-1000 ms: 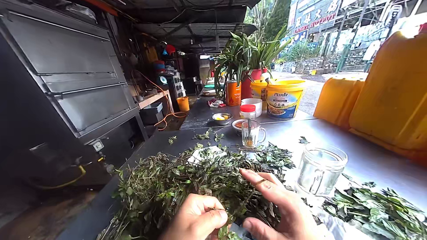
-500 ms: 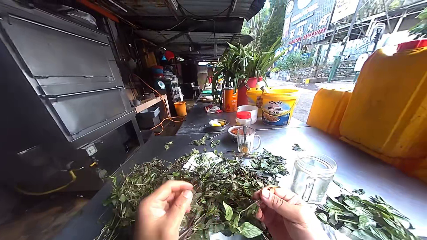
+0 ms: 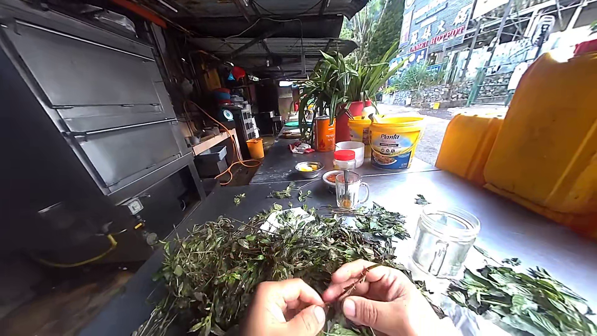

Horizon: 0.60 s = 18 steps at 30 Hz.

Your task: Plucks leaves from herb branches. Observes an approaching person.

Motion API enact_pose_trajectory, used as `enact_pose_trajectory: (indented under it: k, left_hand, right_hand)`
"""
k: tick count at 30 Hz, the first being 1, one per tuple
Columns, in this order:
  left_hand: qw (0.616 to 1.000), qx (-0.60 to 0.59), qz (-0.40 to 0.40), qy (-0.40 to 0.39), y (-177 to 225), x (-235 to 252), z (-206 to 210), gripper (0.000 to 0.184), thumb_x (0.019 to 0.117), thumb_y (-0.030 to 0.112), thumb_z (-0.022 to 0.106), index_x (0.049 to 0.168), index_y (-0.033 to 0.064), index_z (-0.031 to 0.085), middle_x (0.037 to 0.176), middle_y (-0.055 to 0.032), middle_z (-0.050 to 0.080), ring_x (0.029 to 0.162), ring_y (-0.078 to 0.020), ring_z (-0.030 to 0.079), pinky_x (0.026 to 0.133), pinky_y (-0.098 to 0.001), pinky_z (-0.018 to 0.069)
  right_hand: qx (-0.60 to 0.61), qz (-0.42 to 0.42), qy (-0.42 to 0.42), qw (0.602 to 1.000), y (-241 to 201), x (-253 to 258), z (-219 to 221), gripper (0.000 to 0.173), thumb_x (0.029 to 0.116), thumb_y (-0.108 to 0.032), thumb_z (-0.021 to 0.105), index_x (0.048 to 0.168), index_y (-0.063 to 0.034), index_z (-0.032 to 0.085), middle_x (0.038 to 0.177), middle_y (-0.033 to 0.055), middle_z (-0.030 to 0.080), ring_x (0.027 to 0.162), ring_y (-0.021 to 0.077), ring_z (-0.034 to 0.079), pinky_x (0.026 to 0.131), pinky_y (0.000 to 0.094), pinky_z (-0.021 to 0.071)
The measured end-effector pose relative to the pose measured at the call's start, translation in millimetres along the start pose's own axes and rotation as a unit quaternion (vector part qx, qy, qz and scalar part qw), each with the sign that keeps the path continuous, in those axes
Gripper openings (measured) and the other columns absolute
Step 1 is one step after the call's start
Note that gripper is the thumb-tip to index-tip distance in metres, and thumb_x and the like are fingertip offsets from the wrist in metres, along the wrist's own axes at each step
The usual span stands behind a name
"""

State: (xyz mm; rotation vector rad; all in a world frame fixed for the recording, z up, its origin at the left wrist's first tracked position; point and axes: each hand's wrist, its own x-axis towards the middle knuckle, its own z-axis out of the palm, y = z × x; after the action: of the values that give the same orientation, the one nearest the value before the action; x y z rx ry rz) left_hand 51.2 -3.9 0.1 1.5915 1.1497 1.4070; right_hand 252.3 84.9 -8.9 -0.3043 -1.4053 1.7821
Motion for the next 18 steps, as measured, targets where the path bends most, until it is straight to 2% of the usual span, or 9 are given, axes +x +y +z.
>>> enact_pose_trajectory:
  k: [3,6,10,13,16,18]
  left_hand:
    - [0.998,-0.052,-0.044,0.012,0.8,0.8,-6.0,0.014,0.0894,-0.002,0.063,0.093,0.0037,0.075,0.075,0.0012,0.071,0.063,-0.0027,0.063,0.058,-0.0203,0.0523]
    - [0.993,-0.095,-0.071,0.015,-0.9,2.5,-12.3,0.016,0.0894,0.002,0.060,0.086,0.0061,0.075,0.074,-0.0005,0.070,0.067,-0.0065,0.065,0.063,-0.0240,0.0535]
    - [0.987,-0.133,-0.091,-0.006,0.9,3.3,-16.3,0.025,0.0950,0.003,0.047,0.087,0.0020,0.071,0.084,-0.0143,0.077,0.080,-0.0194,0.075,0.075,-0.0333,0.0600]
    - [0.985,-0.149,-0.089,0.002,0.8,3.9,-17.4,0.027,0.0948,0.002,0.044,0.086,0.0003,0.070,0.087,-0.0177,0.077,0.084,-0.0237,0.076,0.080,-0.0371,0.0610]
    - [0.988,-0.132,-0.076,0.028,1.5,3.4,-16.7,0.025,0.0932,0.001,0.046,0.085,0.0005,0.070,0.087,-0.0176,0.077,0.082,-0.0232,0.076,0.077,-0.0354,0.0609]
    - [0.992,-0.096,-0.072,0.040,2.5,2.7,-14.8,0.022,0.0921,0.001,0.049,0.084,0.0005,0.070,0.084,-0.0161,0.077,0.079,-0.0218,0.075,0.075,-0.0350,0.0603]
  right_hand:
    - [-0.047,0.014,0.052,0.997,-3.4,-0.6,1.9,0.023,0.0809,0.010,0.074,0.101,-0.0019,0.076,0.080,0.0079,0.075,0.070,0.0110,0.071,0.067,0.0278,0.0597]
    - [-0.046,0.010,0.064,0.997,-6.3,0.1,-3.2,0.026,0.0800,0.010,0.075,0.103,-0.0023,0.075,0.079,0.0075,0.075,0.071,0.0122,0.072,0.070,0.0294,0.0610]
    - [0.006,-0.013,0.063,0.998,-8.4,1.4,-13.3,0.036,0.0783,0.009,0.072,0.112,-0.0045,0.073,0.078,0.0068,0.074,0.069,0.0122,0.070,0.069,0.0301,0.0597]
    - [-0.003,-0.037,0.071,0.997,-9.9,1.7,-26.1,0.032,0.0794,0.005,0.070,0.109,-0.0065,0.076,0.077,0.0066,0.072,0.067,0.0123,0.067,0.065,0.0297,0.0580]
    - [-0.193,-0.097,0.108,0.971,-11.2,0.1,-29.8,0.017,0.0817,-0.002,0.065,0.091,-0.0074,0.079,0.086,0.0076,0.077,0.077,0.0146,0.073,0.070,0.0307,0.0609]
    - [-0.382,-0.160,0.129,0.901,-8.3,-1.5,-28.8,0.012,0.0831,-0.014,0.066,0.082,-0.0135,0.077,0.106,0.0030,0.078,0.098,0.0123,0.073,0.081,0.0318,0.0607]
